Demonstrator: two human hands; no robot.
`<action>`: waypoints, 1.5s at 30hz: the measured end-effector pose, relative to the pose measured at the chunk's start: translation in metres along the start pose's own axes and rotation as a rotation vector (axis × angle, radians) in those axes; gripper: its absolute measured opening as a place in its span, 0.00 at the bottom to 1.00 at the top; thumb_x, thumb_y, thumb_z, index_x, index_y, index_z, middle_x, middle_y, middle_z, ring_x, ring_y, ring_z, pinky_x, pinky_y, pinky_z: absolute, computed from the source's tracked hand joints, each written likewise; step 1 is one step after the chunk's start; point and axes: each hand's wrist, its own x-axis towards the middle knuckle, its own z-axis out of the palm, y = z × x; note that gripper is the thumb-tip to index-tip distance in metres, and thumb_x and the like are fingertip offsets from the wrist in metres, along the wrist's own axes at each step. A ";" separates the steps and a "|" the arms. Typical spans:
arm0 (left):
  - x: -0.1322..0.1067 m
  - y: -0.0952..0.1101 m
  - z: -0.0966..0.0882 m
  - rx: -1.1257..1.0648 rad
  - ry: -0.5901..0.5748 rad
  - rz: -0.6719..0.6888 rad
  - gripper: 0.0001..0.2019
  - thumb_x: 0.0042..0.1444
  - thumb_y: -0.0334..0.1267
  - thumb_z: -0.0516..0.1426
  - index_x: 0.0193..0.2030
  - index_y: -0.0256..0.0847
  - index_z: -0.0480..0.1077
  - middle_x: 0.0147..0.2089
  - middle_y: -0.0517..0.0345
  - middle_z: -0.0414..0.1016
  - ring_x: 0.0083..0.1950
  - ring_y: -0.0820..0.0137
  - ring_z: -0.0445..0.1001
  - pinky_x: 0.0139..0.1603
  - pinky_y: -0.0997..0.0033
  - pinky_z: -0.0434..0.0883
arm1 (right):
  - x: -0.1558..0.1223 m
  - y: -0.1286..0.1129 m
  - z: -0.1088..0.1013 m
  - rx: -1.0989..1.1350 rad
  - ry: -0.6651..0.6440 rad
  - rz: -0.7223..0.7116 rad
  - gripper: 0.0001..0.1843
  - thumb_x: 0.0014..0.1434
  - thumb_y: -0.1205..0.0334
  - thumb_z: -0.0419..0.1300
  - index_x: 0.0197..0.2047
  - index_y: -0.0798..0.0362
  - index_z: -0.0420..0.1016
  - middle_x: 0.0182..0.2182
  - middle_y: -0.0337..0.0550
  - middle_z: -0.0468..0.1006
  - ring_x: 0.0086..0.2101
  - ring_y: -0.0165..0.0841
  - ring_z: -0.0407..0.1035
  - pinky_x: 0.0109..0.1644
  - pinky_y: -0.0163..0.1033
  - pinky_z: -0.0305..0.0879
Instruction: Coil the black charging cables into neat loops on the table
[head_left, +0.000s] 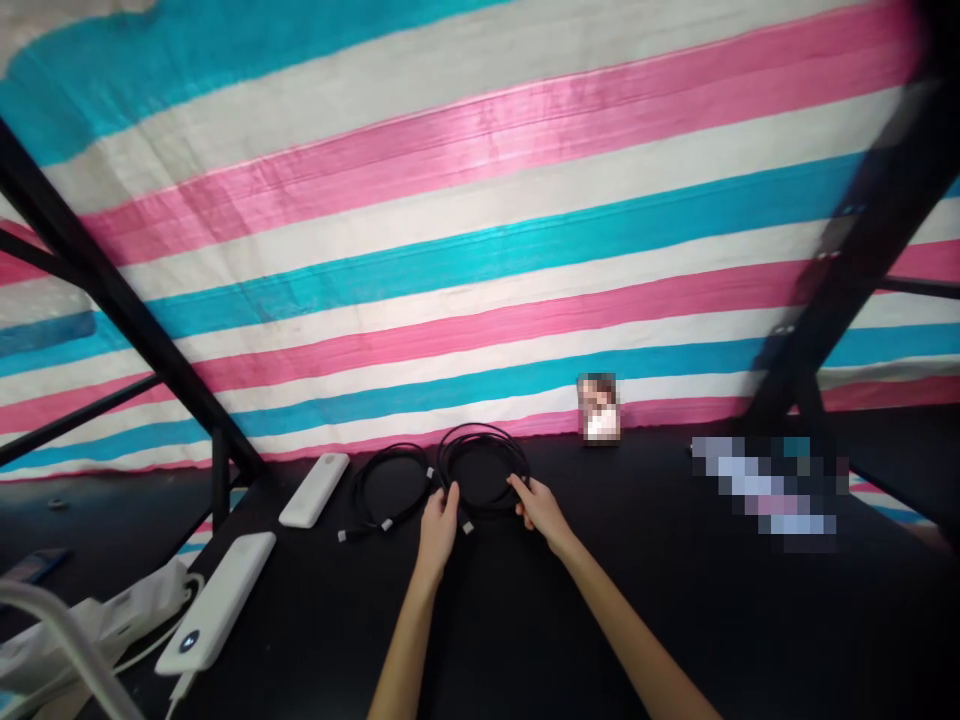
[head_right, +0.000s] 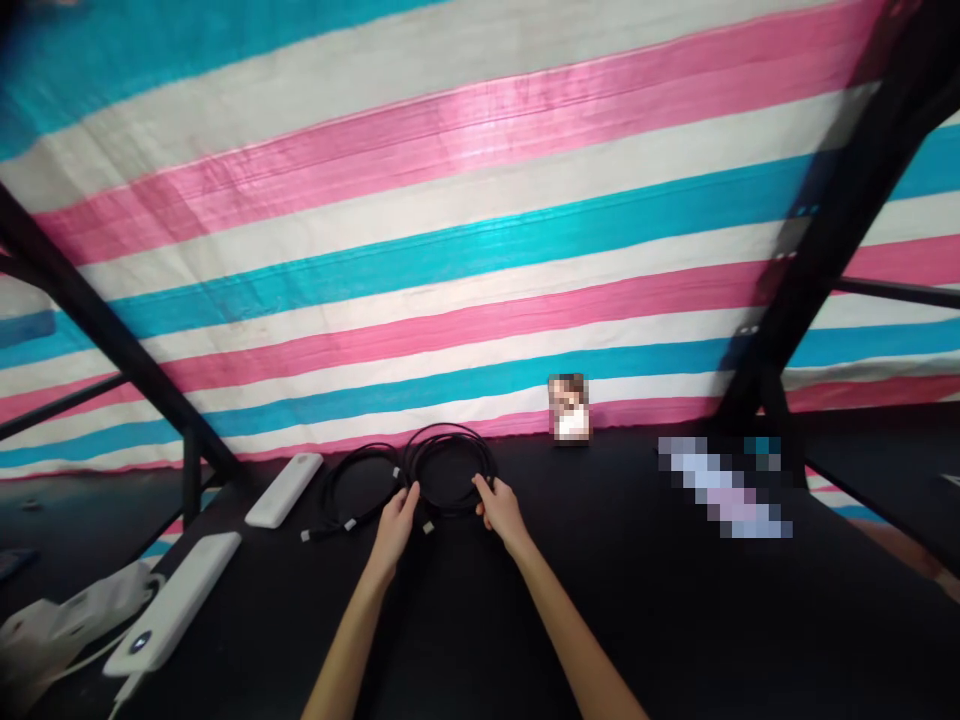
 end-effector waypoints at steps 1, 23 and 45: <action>0.001 -0.003 -0.003 0.047 0.011 0.034 0.20 0.49 0.54 0.55 0.32 0.36 0.74 0.32 0.51 0.74 0.37 0.62 0.72 0.40 0.65 0.66 | 0.002 0.003 0.001 -0.004 -0.002 0.003 0.18 0.56 0.50 0.52 0.38 0.58 0.70 0.09 0.29 0.62 0.08 0.23 0.53 0.11 0.28 0.46; 0.021 -0.037 -0.042 1.012 0.193 0.128 0.11 0.59 0.36 0.49 0.39 0.36 0.71 0.39 0.44 0.74 0.42 0.59 0.72 0.44 0.62 0.59 | -0.008 0.009 -0.006 -0.171 0.190 -0.300 0.29 0.58 0.48 0.51 0.57 0.57 0.62 0.13 0.28 0.60 0.16 0.30 0.58 0.22 0.34 0.55; -0.055 0.024 -0.043 -0.277 0.724 0.324 0.07 0.59 0.45 0.50 0.39 0.45 0.58 0.33 0.63 0.69 0.25 0.75 0.59 0.29 0.75 0.59 | -0.023 -0.011 -0.010 -0.168 0.365 -0.330 0.20 0.56 0.55 0.51 0.51 0.51 0.67 0.14 0.29 0.61 0.18 0.31 0.60 0.25 0.33 0.52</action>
